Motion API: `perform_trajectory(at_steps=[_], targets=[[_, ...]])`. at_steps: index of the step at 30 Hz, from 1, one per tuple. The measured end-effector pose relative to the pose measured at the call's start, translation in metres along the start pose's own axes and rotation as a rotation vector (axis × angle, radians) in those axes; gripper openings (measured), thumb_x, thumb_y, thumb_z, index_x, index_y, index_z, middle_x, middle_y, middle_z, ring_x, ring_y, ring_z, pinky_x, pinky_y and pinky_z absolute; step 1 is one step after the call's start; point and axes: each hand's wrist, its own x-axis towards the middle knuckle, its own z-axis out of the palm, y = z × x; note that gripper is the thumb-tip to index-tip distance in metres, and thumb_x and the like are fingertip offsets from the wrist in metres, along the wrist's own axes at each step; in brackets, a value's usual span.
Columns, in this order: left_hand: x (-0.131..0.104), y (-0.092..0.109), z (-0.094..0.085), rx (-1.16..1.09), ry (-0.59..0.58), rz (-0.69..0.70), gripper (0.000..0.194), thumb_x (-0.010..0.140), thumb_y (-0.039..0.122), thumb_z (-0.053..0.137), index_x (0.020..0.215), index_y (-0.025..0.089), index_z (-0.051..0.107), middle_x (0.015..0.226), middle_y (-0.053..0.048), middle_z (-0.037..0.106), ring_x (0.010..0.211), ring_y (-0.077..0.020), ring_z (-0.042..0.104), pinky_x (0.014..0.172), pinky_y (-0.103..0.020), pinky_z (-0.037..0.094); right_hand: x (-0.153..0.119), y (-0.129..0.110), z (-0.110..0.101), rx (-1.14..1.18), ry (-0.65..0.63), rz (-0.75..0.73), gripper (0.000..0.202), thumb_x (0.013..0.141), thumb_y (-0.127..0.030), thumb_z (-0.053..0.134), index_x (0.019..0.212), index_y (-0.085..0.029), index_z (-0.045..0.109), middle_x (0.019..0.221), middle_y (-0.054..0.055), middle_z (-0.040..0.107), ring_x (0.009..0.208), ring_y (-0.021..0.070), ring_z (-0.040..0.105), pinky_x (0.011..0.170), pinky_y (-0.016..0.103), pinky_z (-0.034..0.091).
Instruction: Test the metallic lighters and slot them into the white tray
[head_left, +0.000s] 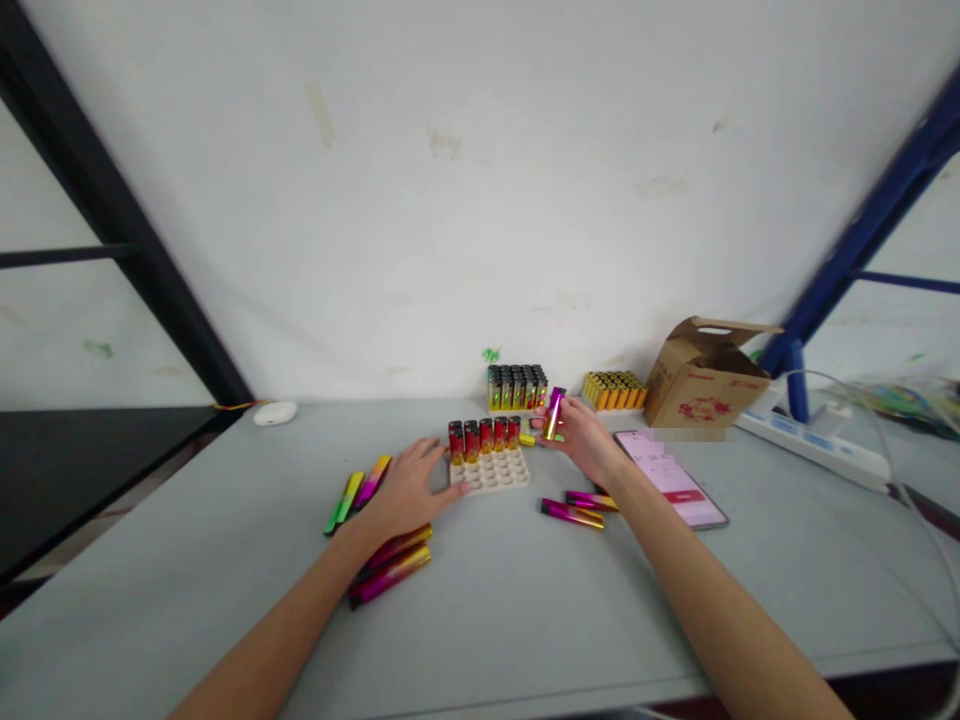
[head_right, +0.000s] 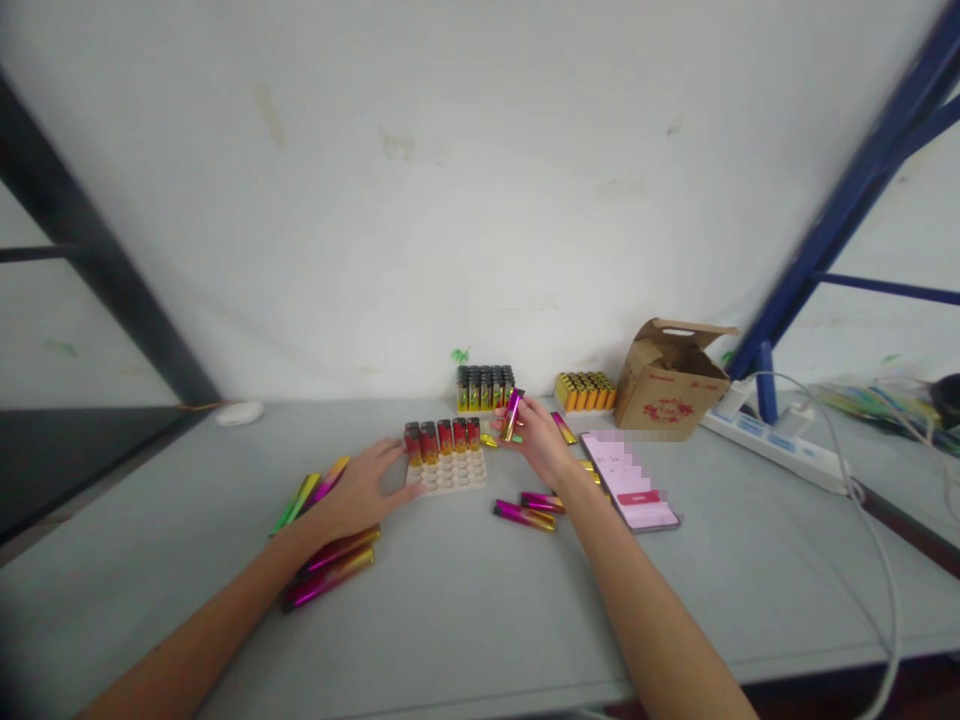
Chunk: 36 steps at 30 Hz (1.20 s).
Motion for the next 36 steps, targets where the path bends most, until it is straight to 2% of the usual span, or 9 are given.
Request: perform_trajectory(at_steps=[3, 6, 11, 16, 20, 23, 31, 36], targets=[[-0.001, 0.002, -0.002, 0.003, -0.039, 0.005, 0.074, 0.070, 0.064, 0.064, 0.129, 0.020, 0.053, 0.137, -0.014, 0.052, 0.128, -0.0331, 0.045, 0.107, -0.047, 0.035, -0.004, -0.003, 0.003, 0.058, -0.045, 0.030, 0.019, 0.077, -0.032, 0.068, 0.086, -0.024, 0.054, 0.077, -0.002, 0.066, 0.075, 0.0167, 0.065, 0.069, 0.033, 0.051], [0.000, 0.003, -0.004, -0.013, -0.056, 0.000, 0.073, 0.072, 0.064, 0.062, 0.130, 0.020, 0.053, 0.138, -0.014, 0.051, 0.129, -0.0323, 0.045, 0.107, -0.047, 0.034, -0.004, -0.003, 0.003, 0.109, -0.084, 0.087, 0.012, 0.079, -0.030, 0.063, 0.087, -0.023, 0.057, 0.074, -0.002, 0.065, 0.072, 0.0152, 0.063, 0.068, 0.031, 0.050], [0.002, 0.003, -0.007, -0.022, -0.086, -0.013, 0.073, 0.073, 0.063, 0.061, 0.131, 0.021, 0.051, 0.138, -0.013, 0.051, 0.129, -0.0320, 0.044, 0.107, -0.046, 0.034, -0.004, -0.003, 0.006, 0.184, -0.127, 0.123, 0.023, 0.085, -0.042, 0.053, 0.086, -0.020, 0.061, 0.065, -0.002, 0.058, 0.058, 0.0118, 0.054, 0.056, 0.024, 0.044], [0.003, 0.005, -0.010, 0.000, -0.137, -0.013, 0.072, 0.076, 0.063, 0.057, 0.134, 0.021, 0.048, 0.140, -0.014, 0.048, 0.130, -0.0320, 0.042, 0.108, -0.047, 0.032, -0.006, 0.002, 0.008, 0.176, -0.089, 0.141, 0.035, 0.085, -0.051, 0.049, 0.074, -0.019, 0.057, 0.058, -0.003, 0.049, 0.051, 0.0106, 0.047, 0.049, 0.021, 0.039], [0.003, 0.003, -0.009, 0.024, -0.172, -0.026, 0.074, 0.078, 0.062, 0.055, 0.137, 0.018, 0.045, 0.143, -0.016, 0.043, 0.134, -0.0335, 0.038, 0.109, -0.050, 0.030, -0.006, 0.004, 0.009, 0.177, -0.130, 0.168, 0.038, 0.083, -0.054, 0.047, 0.069, -0.020, 0.050, 0.059, -0.002, 0.049, 0.051, 0.0112, 0.047, 0.048, 0.022, 0.037], [0.003, 0.001, -0.007, 0.037, -0.165, -0.047, 0.075, 0.079, 0.062, 0.055, 0.137, 0.017, 0.045, 0.144, -0.018, 0.041, 0.134, -0.0350, 0.037, 0.109, -0.052, 0.030, -0.007, 0.003, 0.011, 0.197, -0.119, 0.138, 0.037, 0.083, -0.055, 0.042, 0.068, -0.021, 0.046, 0.059, -0.002, 0.048, 0.051, 0.0118, 0.046, 0.046, 0.022, 0.035], [0.004, 0.001, -0.007, 0.034, -0.125, -0.081, 0.076, 0.075, 0.066, 0.056, 0.133, 0.018, 0.051, 0.140, -0.018, 0.046, 0.131, -0.0358, 0.042, 0.107, -0.052, 0.033, -0.008, 0.002, 0.012, 0.163, -0.018, 0.087, 0.036, 0.082, -0.052, 0.035, 0.061, -0.023, 0.035, 0.050, -0.006, 0.027, 0.041, 0.0105, 0.028, 0.039, 0.020, 0.023], [0.003, 0.002, -0.006, 0.062, -0.133, -0.077, 0.074, 0.079, 0.064, 0.052, 0.134, 0.015, 0.050, 0.142, -0.021, 0.043, 0.133, -0.0350, 0.040, 0.109, -0.050, 0.031, -0.005, 0.005, 0.010, 0.148, -0.023, 0.116, 0.033, 0.081, -0.048, 0.034, 0.062, -0.022, 0.037, 0.049, -0.007, 0.027, 0.041, 0.0102, 0.027, 0.038, 0.020, 0.022]])
